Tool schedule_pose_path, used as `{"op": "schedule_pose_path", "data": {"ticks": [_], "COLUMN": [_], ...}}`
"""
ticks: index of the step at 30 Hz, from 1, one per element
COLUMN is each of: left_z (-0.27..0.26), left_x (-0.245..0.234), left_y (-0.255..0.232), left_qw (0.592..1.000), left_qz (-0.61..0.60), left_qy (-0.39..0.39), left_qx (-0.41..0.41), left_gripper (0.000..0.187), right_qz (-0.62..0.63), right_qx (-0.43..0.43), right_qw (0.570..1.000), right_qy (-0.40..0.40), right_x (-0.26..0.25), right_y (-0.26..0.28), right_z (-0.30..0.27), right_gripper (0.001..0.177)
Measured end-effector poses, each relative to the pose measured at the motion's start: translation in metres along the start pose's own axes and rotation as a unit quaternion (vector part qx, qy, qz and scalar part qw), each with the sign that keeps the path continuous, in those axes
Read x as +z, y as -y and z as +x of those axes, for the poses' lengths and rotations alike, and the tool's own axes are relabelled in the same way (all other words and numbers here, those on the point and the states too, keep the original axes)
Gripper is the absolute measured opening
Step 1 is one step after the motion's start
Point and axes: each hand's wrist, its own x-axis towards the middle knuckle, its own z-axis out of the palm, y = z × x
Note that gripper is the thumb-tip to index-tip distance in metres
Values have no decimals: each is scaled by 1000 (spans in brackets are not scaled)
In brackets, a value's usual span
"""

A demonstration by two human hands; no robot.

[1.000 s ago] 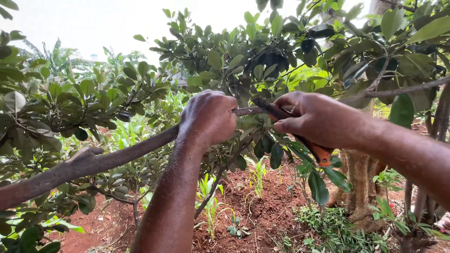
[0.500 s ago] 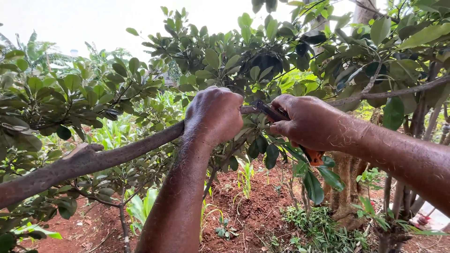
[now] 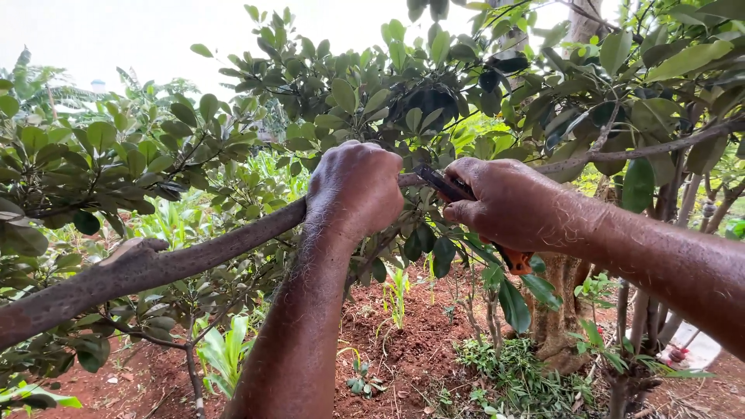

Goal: The person uses a knife to make precise cuts on a tree branch, preparing the surface for grafting. They carefully shave the bark and wood to create a smooth area, then insert a small graft piece into the cut.

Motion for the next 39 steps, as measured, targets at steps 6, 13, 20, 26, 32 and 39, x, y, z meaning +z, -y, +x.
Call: {"op": "schedule_pose_path", "data": {"ticks": [6, 13, 20, 26, 32, 39], "left_z": [0, -5, 6, 2, 4, 4], "left_x": [2, -1, 17, 4, 14, 10], "left_y": [-1, -3, 5, -2, 4, 3], "left_qw": [1000, 1000, 983, 991, 985, 991], "left_qz": [-17, -5, 147, 118, 137, 107], "left_qy": [-2, -18, -34, 20, -34, -1], "left_qx": [2, 19, 107, 52, 95, 76], "left_gripper": [30, 26, 24, 14, 16, 19], "right_qz": [-52, -285, -420, -387, -358, -376], "right_qx": [15, 20, 41, 77, 105, 116], "right_qw": [998, 950, 884, 894, 896, 893], "right_qy": [22, 123, 202, 211, 242, 219], "right_x": [-2, -27, -47, -56, -50, -40], "right_y": [11, 36, 87, 110, 109, 119], "right_z": [-2, 20, 39, 52, 78, 49], "right_gripper": [39, 30, 12, 16, 23, 19]}}
